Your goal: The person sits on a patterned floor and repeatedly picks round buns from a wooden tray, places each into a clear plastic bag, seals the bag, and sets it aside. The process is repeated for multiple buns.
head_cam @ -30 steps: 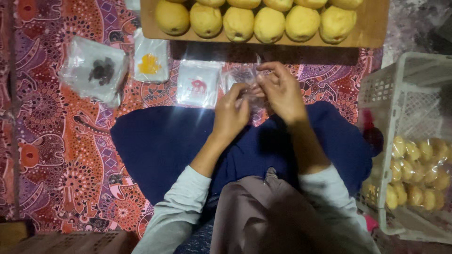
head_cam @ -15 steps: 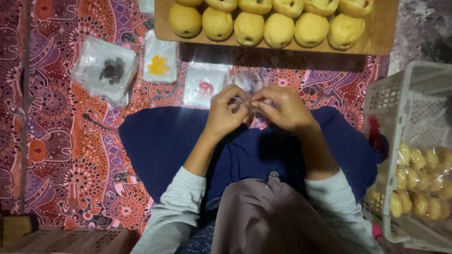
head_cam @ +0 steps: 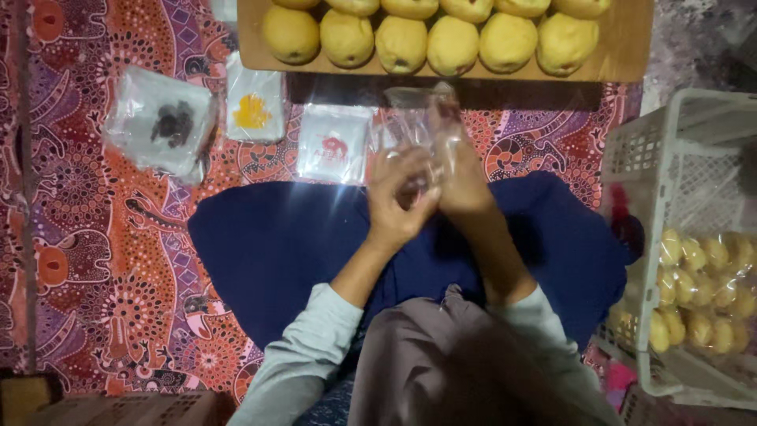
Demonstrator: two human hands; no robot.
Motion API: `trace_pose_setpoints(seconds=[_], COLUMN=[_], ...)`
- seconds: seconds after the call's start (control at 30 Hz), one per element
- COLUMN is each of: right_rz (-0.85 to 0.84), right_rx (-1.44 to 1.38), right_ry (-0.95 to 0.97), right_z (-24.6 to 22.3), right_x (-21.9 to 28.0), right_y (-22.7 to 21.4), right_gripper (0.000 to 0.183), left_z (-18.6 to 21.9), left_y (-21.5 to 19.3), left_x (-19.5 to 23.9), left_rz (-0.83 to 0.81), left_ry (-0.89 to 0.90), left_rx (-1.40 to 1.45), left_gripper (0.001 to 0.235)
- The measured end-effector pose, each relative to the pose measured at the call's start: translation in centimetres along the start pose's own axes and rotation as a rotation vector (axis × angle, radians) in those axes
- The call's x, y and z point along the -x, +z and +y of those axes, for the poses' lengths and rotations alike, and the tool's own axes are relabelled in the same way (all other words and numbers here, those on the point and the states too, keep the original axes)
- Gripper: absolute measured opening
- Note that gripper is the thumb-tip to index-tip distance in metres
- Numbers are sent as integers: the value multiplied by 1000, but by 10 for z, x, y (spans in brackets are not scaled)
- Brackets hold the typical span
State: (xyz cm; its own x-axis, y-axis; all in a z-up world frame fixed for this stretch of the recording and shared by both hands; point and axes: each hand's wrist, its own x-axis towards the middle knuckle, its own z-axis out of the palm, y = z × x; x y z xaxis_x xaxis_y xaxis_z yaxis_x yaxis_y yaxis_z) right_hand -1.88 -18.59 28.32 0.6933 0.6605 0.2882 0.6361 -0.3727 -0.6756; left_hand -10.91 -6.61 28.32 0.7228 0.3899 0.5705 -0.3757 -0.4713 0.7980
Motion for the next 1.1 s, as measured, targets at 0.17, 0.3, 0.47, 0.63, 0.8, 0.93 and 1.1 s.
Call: trace_pose_setpoints(seconds=[0.17,0.3,0.47,0.63,0.8,0.93,1.1], right_rz=[-96,459,582,639,210,270,205], right_rx=[-152,-125,443,-61,-8,142,149], right_ry=[-32,698,276,284,287,127,88], right_z=[15,80,172,93,-35,-35,-26], right_x=[7,-21,-62,-54,17,1,-22], right_y=[7,-6,-5,-22,-30,12,34], right_gripper=[35,39,85,60,54,74,67], left_z=[-66,-116,-128,-132,-128,-99,-63], left_y=[11,15,9,-1,10,43,34], left_x=[-19,-19,-14,-25,-19,-5,11], left_rz=[233,312,445,541,656,424,353], left_ry=[-626,-627,-900,-884,-740,-693,-700], left_rx=[1089,1492,1583,1834,1869,1720,759], left_gripper=[32,18,25,24,23,49,68])
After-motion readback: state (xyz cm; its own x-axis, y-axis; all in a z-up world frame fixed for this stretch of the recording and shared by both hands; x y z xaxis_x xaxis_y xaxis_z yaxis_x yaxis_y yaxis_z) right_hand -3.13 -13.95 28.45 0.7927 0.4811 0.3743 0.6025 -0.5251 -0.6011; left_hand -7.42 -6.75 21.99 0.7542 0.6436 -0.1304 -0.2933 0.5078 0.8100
